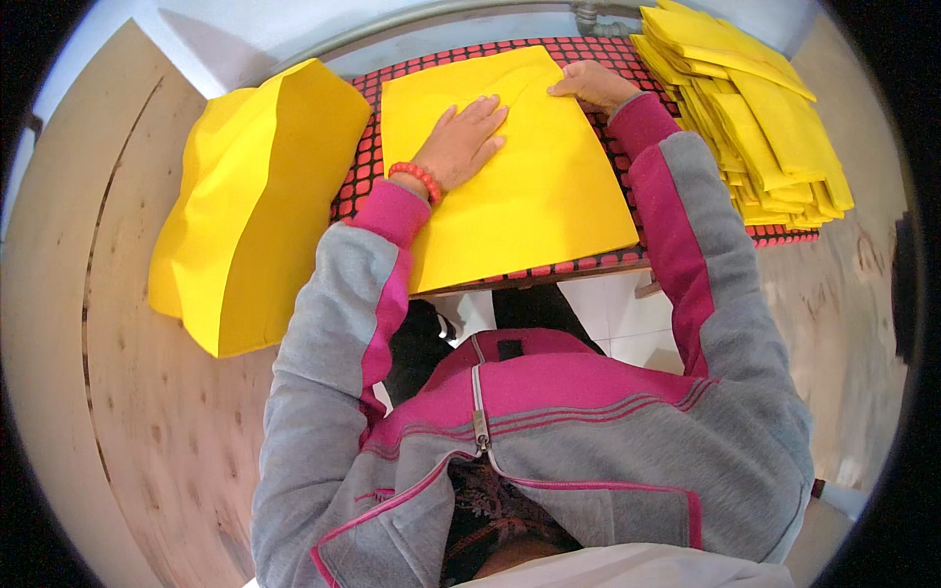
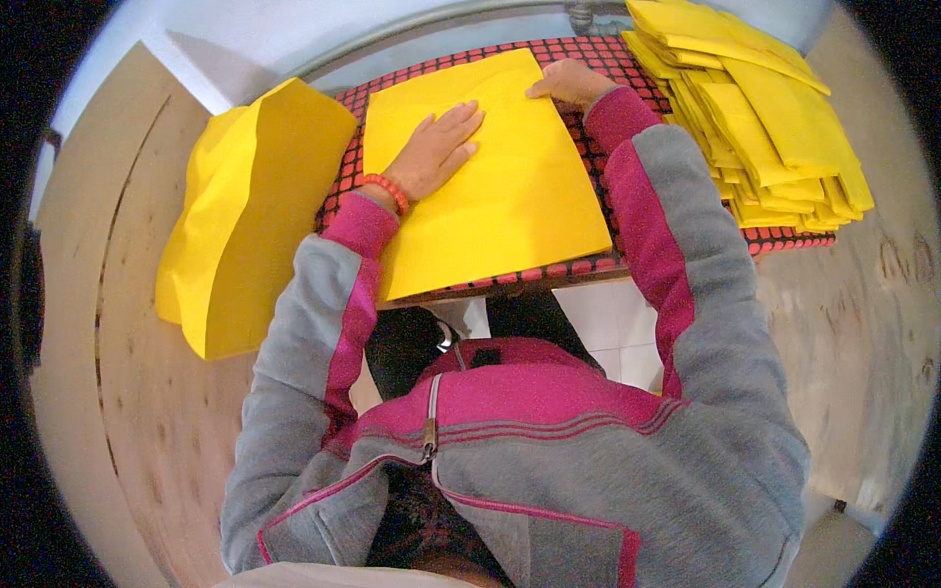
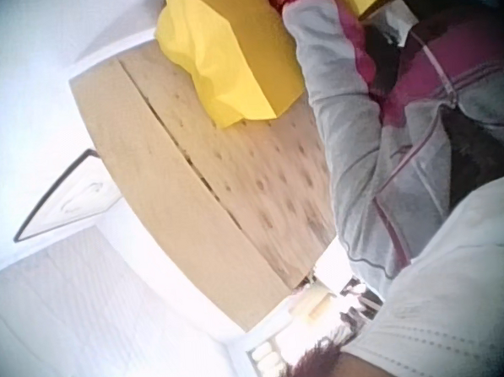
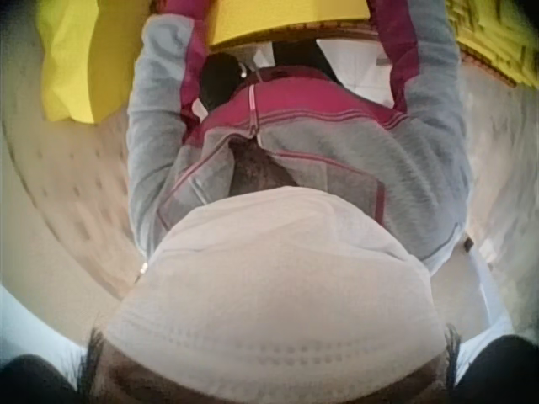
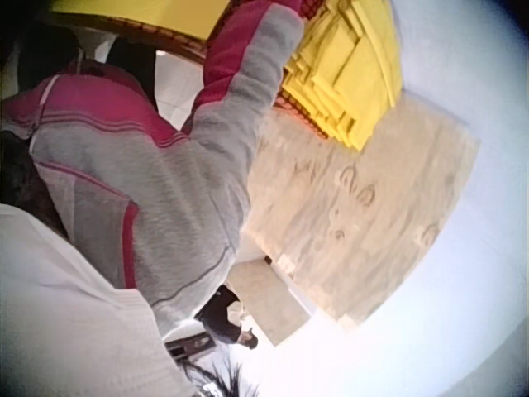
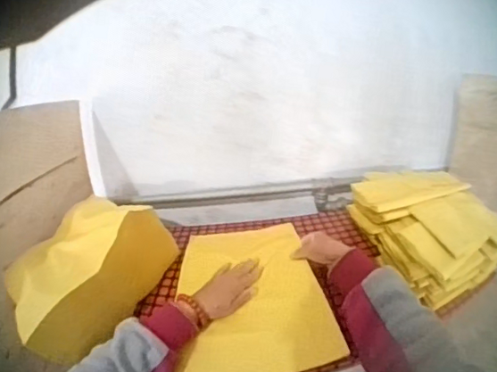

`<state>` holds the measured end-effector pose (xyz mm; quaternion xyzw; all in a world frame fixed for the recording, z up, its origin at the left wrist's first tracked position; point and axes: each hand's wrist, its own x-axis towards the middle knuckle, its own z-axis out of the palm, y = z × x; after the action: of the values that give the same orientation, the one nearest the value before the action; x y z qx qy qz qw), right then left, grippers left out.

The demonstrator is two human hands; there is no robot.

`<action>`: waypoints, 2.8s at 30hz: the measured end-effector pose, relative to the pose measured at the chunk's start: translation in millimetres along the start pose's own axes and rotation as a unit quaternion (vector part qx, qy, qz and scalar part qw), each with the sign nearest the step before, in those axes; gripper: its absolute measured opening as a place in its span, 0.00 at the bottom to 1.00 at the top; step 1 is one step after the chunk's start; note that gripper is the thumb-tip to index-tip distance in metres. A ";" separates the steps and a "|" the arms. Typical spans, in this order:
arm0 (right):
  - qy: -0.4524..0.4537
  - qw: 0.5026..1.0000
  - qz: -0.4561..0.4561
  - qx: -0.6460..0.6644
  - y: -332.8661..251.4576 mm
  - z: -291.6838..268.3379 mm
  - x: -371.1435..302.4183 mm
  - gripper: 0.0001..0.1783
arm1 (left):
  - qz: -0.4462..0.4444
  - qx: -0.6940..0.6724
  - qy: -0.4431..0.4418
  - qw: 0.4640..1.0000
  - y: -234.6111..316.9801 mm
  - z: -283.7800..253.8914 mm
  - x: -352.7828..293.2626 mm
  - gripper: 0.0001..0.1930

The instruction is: The person folds yellow paper sheets by hand on a patterned table, repeatedly folding each sheet in half and pressing the crease. Finished folded sheets are stacked on the right side of the table.

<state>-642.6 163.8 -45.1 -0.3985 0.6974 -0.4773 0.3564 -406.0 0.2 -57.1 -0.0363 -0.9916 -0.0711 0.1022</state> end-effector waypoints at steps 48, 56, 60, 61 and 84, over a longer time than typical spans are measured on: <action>0.009 1.000 0.003 0.012 8.5 -12.0 44.2 0.18 | -0.029 0.083 0.001 0.996 1.4 18.2 6.6 0.34; 0.058 0.986 0.045 -0.147 14.0 -22.5 31.1 0.16 | -0.050 0.015 -0.038 0.998 -5.8 7.6 15.7 0.34; 0.092 0.974 0.011 -0.208 11.3 -16.7 39.7 0.15 | -0.052 -0.060 -0.040 0.996 -16.7 5.5 17.5 0.34; 0.118 0.965 0.007 -0.234 9.7 -9.8 40.3 0.16 | -0.051 -0.043 -0.032 0.997 -16.0 6.1 16.3 0.35; 0.183 0.624 -0.309 -0.694 6.0 9.1 34.6 0.07 | -0.045 0.028 -0.013 0.999 -6.9 -3.0 6.3 0.35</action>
<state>-650.7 130.7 -57.5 -0.6242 0.7085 0.0025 -0.3294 -412.2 -6.7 -53.8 0.0104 -0.9950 -0.0479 0.0868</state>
